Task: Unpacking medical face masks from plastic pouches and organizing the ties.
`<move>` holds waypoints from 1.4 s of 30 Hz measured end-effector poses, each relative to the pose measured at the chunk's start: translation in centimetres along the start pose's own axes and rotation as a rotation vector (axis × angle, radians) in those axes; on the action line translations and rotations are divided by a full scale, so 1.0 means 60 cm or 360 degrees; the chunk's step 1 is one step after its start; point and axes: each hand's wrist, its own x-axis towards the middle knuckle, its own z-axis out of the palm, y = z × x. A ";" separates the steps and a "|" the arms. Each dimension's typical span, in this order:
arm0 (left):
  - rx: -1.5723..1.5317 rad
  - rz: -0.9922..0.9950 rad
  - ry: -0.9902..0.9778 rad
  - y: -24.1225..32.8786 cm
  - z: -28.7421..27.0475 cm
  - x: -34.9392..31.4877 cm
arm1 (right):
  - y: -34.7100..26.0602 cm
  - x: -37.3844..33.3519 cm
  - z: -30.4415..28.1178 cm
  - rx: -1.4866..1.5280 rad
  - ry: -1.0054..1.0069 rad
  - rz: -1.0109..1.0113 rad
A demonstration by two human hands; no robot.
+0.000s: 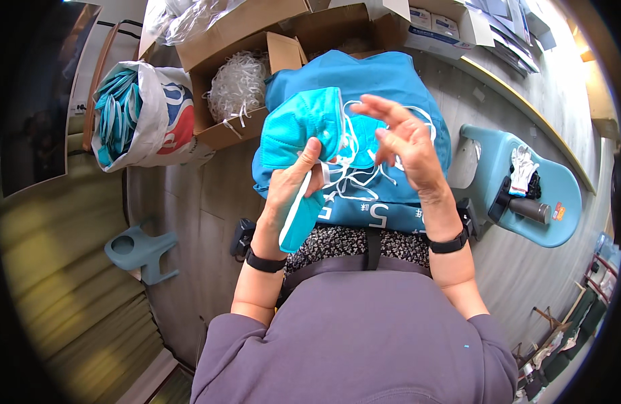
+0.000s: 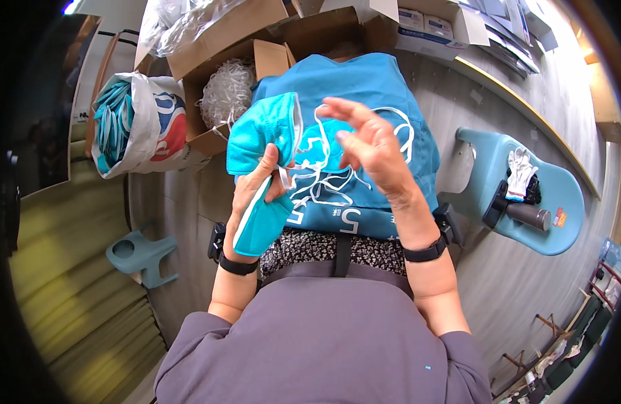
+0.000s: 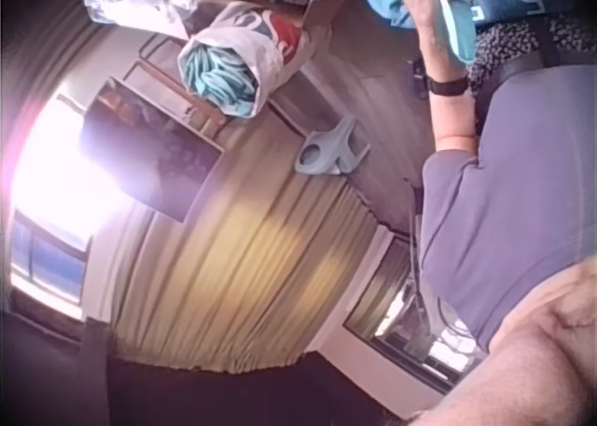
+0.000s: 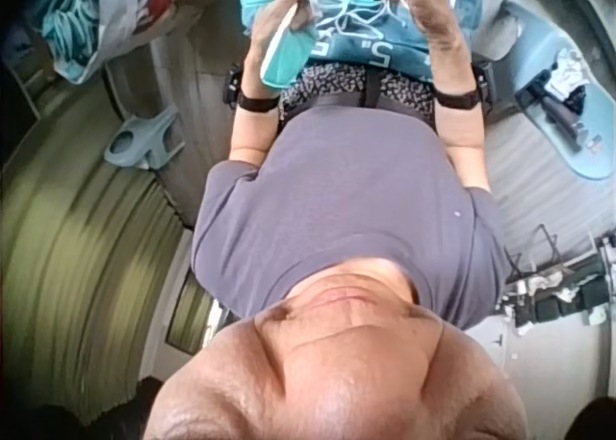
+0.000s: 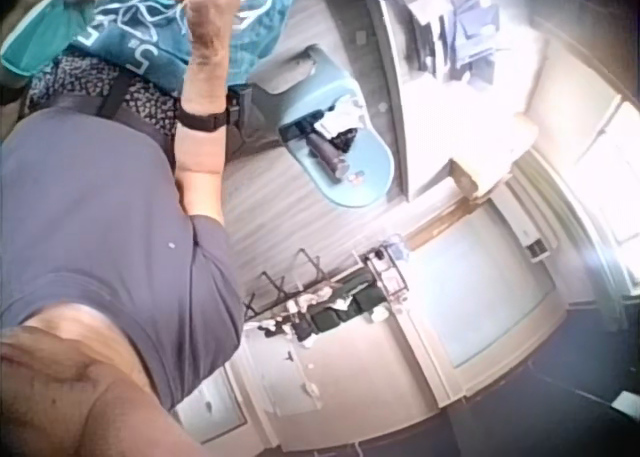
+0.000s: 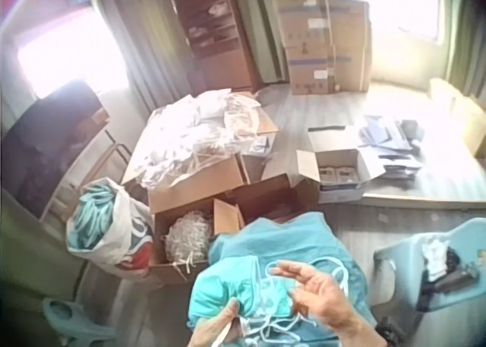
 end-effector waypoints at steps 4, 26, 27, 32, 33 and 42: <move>0.0236 0.0146 0.0053 -0.001 0.015 0.008 | 0.014 -0.001 0.024 -0.0090 -0.0386 0.0269; 0.0486 0.0530 0.0330 0.004 -0.002 -0.021 | -0.005 -0.011 0.005 -0.1507 0.0382 -0.0645; 0.0480 0.0517 0.0333 0.004 0.010 -0.018 | -0.003 -0.019 0.020 -0.1300 0.0358 -0.0714; 0.0949 0.0215 0.0163 -0.008 -0.010 -0.004 | 0.023 -0.019 0.088 -0.1528 0.0080 -0.1076; 0.1013 0.0148 0.0085 -0.007 -0.013 -0.006 | 0.031 -0.014 0.082 -0.1494 0.0078 -0.1081; 0.1367 0.0874 0.0084 -0.036 0.022 -0.010 | 0.057 -0.009 0.066 -0.0834 0.0325 -0.0521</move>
